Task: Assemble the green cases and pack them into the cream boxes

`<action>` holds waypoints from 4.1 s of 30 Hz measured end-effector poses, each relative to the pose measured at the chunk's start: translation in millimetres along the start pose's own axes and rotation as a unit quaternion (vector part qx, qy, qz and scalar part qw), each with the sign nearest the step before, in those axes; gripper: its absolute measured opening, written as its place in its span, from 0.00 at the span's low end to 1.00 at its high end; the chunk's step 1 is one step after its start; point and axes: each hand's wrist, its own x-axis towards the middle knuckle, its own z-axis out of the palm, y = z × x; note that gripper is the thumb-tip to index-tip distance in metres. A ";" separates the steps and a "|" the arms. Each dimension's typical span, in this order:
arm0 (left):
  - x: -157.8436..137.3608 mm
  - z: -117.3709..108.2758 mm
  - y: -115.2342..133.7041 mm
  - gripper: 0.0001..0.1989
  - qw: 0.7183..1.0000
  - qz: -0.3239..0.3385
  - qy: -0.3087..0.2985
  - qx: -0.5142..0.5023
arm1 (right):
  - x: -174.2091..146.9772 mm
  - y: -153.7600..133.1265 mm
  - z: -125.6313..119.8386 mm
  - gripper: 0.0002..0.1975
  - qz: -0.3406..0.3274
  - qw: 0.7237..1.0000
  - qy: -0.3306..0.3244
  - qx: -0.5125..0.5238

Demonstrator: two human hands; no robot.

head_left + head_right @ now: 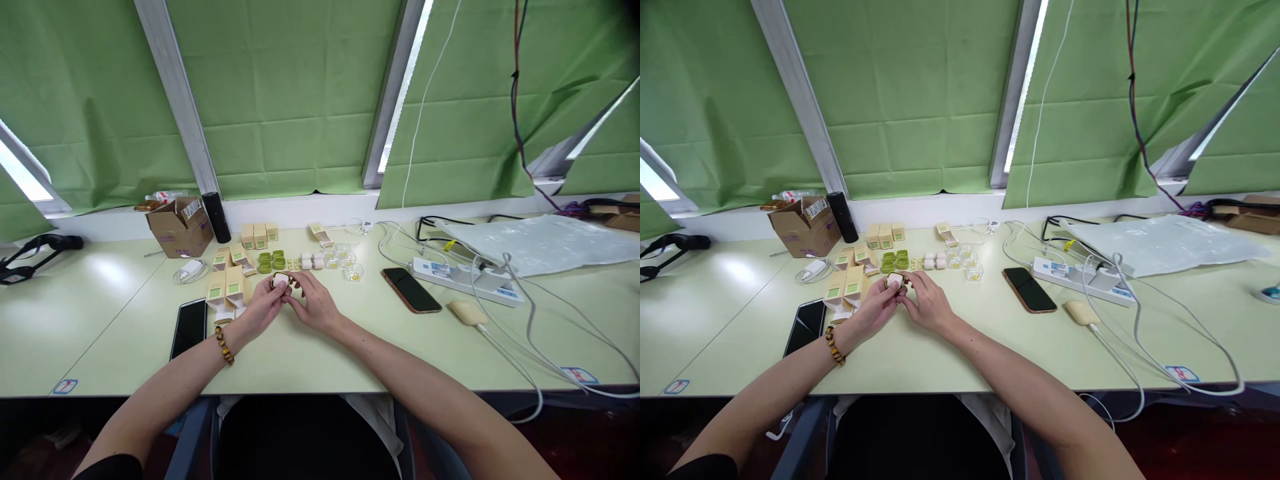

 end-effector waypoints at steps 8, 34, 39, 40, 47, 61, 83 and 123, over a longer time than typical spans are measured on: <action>-0.8 2.2 0.1 0.15 1.000 0.005 0.006 0.017 | -1.1 3.5 2.7 0.27 0.003 1.000 -0.009 -0.007; -2.7 2.9 -4.5 0.18 1.000 0.002 0.018 0.025 | -4.3 11.6 9.0 0.24 -0.003 1.000 -0.021 -0.001; 0.3 6.8 -5.5 0.20 0.996 0.009 0.055 0.068 | -4.9 10.3 9.5 0.23 -0.001 1.000 -0.025 -0.002; 0.7 7.1 -5.6 0.20 0.996 0.009 0.057 0.071 | -4.9 10.2 9.4 0.23 -0.001 1.000 -0.025 -0.002; 1.8 5.6 -6.7 0.21 0.995 0.013 0.059 0.080 | -4.9 11.1 9.4 0.24 -0.003 1.000 -0.025 -0.003; 2.8 4.4 -8.4 0.22 0.994 0.014 0.057 0.093 | -4.9 12.0 9.2 0.23 0.000 1.000 -0.026 -0.006; 12.4 -14.1 -6.9 0.11 0.996 -0.039 0.048 -0.068 | 2.5 9.9 2.5 0.23 0.106 0.984 -0.093 -0.109; 17.5 -28.4 -6.4 0.06 0.991 0.017 0.120 -0.060 | 36.2 65.9 -60.0 0.20 0.296 0.804 0.025 0.514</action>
